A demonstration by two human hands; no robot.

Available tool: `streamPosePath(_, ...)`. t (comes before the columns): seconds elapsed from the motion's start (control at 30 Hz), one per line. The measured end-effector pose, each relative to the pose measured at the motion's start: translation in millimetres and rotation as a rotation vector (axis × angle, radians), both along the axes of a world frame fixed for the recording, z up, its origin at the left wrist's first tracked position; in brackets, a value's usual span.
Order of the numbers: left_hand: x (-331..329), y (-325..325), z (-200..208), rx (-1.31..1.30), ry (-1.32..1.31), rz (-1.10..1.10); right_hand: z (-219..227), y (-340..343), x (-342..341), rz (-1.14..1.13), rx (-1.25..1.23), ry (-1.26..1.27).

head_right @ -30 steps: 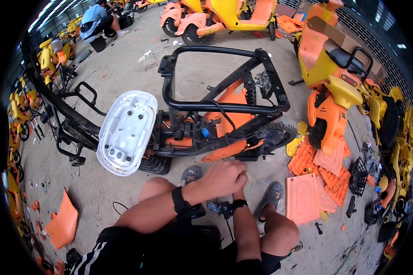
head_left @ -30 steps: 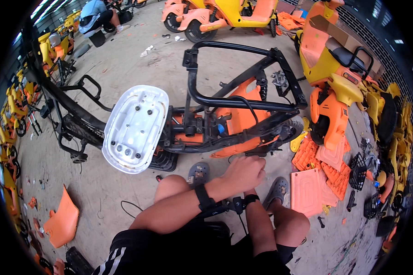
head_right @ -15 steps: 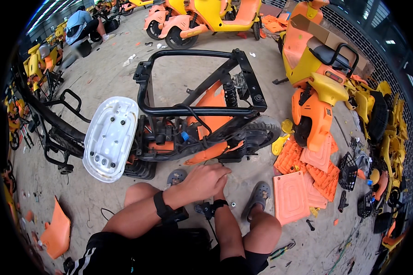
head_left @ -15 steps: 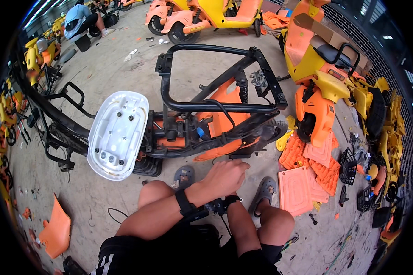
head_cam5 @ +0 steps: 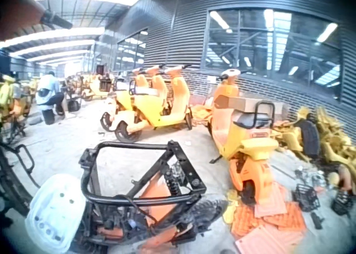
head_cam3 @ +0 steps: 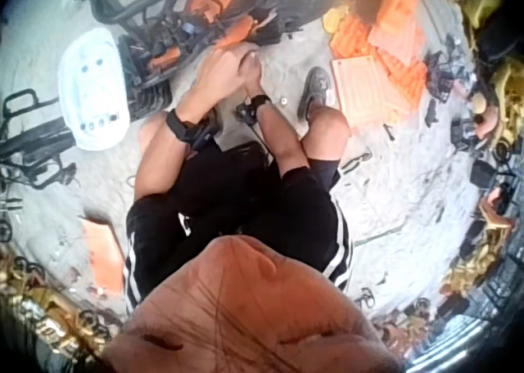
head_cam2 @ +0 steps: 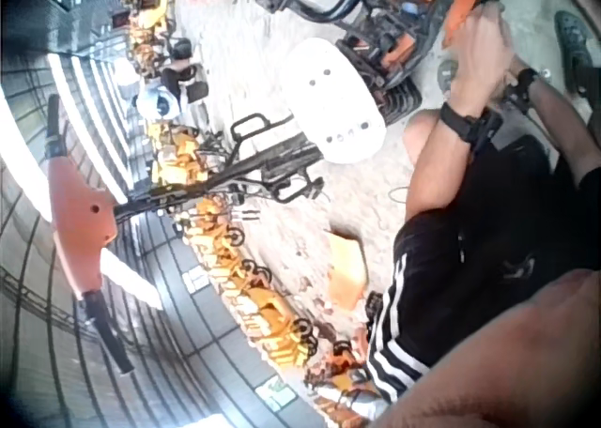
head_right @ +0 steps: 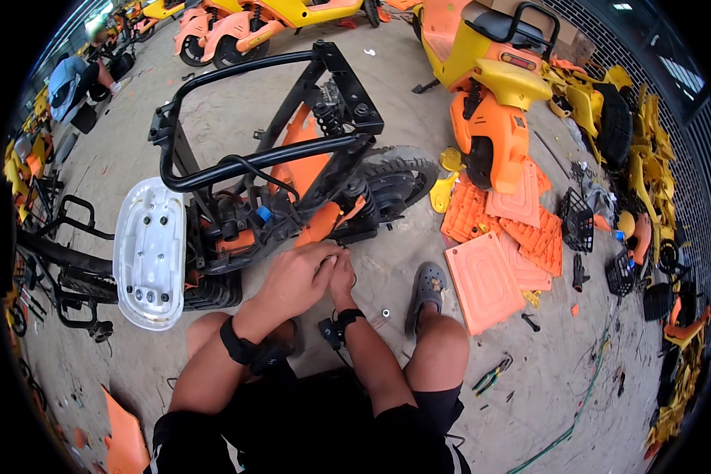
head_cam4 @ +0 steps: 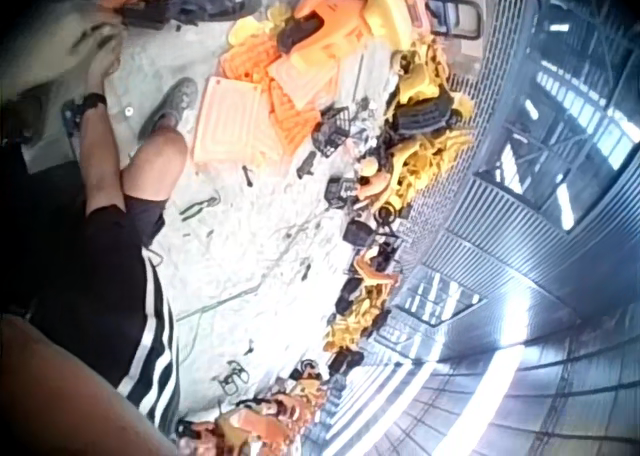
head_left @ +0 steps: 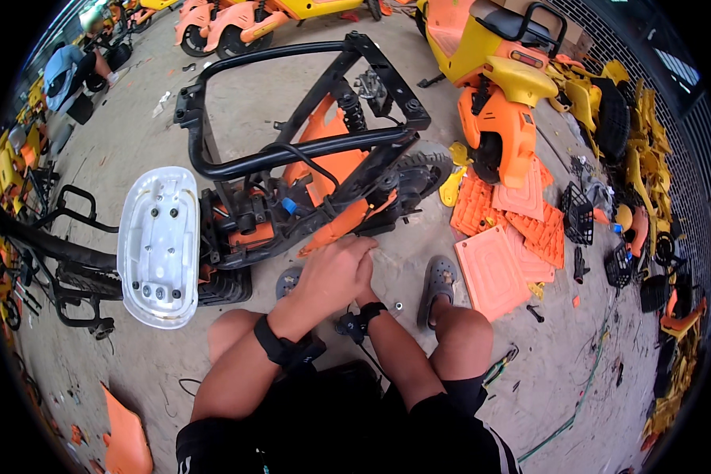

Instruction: The person is assembling an electric scooter frame while sitting on the floor. They use a power drill to secure components and handle small fasteners by hand, working on the central chassis area.

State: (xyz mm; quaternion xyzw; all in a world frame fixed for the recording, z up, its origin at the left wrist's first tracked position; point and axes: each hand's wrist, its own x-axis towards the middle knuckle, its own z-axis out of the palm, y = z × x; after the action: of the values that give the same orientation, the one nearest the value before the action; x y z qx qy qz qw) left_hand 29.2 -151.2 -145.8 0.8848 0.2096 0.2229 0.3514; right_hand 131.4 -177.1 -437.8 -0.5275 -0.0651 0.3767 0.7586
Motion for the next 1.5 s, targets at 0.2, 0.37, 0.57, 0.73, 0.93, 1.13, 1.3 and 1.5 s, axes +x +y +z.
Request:
streamPosePath(0.2, -13.4, 6.1, 12.0, 0.013, -0.004, 0.017, 71.8, 12.6, -17.6, -0.026, -0.144, 0.284)
streamPosePath(0.37, -14.3, 3.0, 15.9, -0.016, -0.028, 0.004, 65.1, 13.9, 9.9, 0.051, 0.040, 0.718)
streamPosePath(0.57, -24.1, 10.2, 11.2, -0.020, -0.003, 0.105, 70.7, 20.0, 7.6, -0.087, 0.146, 0.814)
streamPosePath(0.73, -29.7, 16.0, -0.3, 0.033, 0.009, 0.087, 43.8, 20.1, 19.7, -0.076, 0.213, 0.746)
streamPosePath(0.93, -36.6, 16.3, -0.3, 0.029, 0.045, 0.114, 34.7, 11.4, 9.6, 0.128, 0.269, 0.638)
streamPosePath(1.13, -37.5, 18.8, -3.2, 0.016, 0.021, 0.101, 53.9, 1.2, 14.2, 0.212, 0.284, 0.612)
streamPosePath(1.3, -42.1, 19.6, 1.8, 0.023, -0.015, 0.104, 73.0, 7.1, 22.9, 0.070, -0.017, 0.622)
streamPosePath(1.5, -33.7, 18.1, 5.7, 0.011, 0.044, 0.108, 54.1, 0.3, 25.5, 0.128, -0.008, 0.627)
